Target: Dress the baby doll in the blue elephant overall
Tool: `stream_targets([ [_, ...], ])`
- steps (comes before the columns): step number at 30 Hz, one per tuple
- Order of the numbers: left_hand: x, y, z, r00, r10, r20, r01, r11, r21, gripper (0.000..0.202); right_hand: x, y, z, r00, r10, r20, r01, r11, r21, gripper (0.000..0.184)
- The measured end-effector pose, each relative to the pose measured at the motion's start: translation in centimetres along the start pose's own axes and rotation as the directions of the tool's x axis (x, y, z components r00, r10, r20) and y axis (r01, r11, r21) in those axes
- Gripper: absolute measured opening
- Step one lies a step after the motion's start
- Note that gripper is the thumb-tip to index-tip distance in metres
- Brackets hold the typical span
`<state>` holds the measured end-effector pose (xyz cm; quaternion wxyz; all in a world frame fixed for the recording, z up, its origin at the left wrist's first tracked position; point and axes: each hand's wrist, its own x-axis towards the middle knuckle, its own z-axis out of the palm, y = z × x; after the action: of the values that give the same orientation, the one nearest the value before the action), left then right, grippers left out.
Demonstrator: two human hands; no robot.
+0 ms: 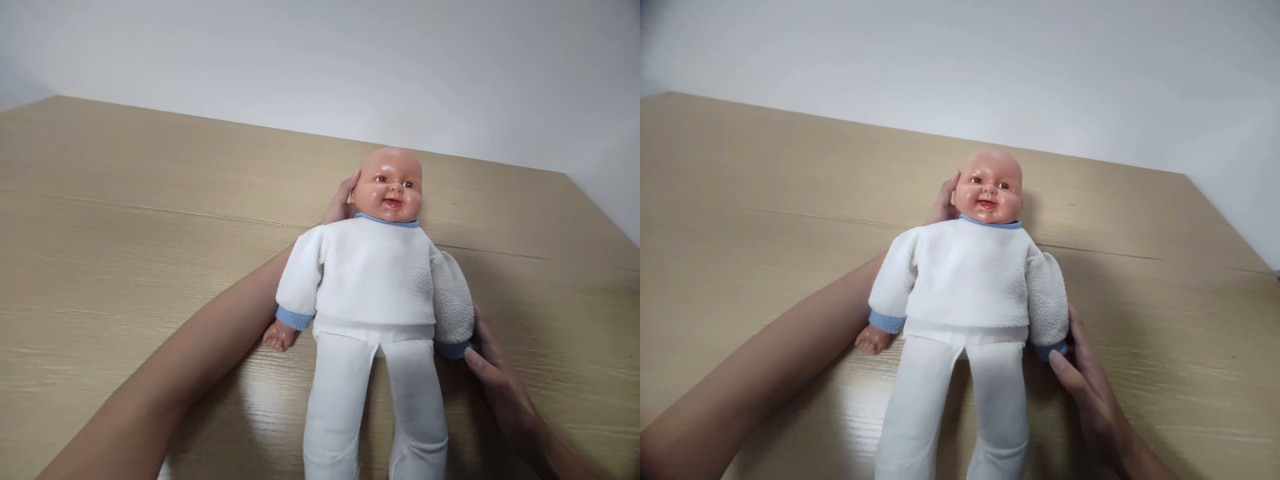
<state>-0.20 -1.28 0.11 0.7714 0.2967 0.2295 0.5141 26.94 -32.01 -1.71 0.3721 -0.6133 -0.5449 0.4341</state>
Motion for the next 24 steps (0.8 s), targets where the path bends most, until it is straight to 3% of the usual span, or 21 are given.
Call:
stream_targets([
  [5,-2.0,0.4,1.1,0.998,-0.061,-0.002,0.061,0.998,0.020,0.067,-0.3,-1.7,1.2,0.996,-0.033,-0.087,0.025,0.995,-0.095,0.083],
  [10,-2.0,1.0,0.9,0.988,-0.112,0.110,0.108,0.993,0.048,0.073,0.2,-2.9,1.8,0.984,-0.093,-0.151,0.043,0.951,-0.305,0.079],
  [15,-2.0,1.8,0.6,0.971,-0.155,0.179,0.144,0.987,0.075,0.074,0.5,-3.2,1.7,0.983,-0.149,-0.106,0.097,0.916,-0.390,0.067],
  [24,-2.2,1.5,0.8,0.970,-0.110,0.219,0.079,0.986,0.145,0.077,0.5,-3.0,1.4,0.976,-0.204,-0.073,0.151,0.883,-0.443,0.061],
])
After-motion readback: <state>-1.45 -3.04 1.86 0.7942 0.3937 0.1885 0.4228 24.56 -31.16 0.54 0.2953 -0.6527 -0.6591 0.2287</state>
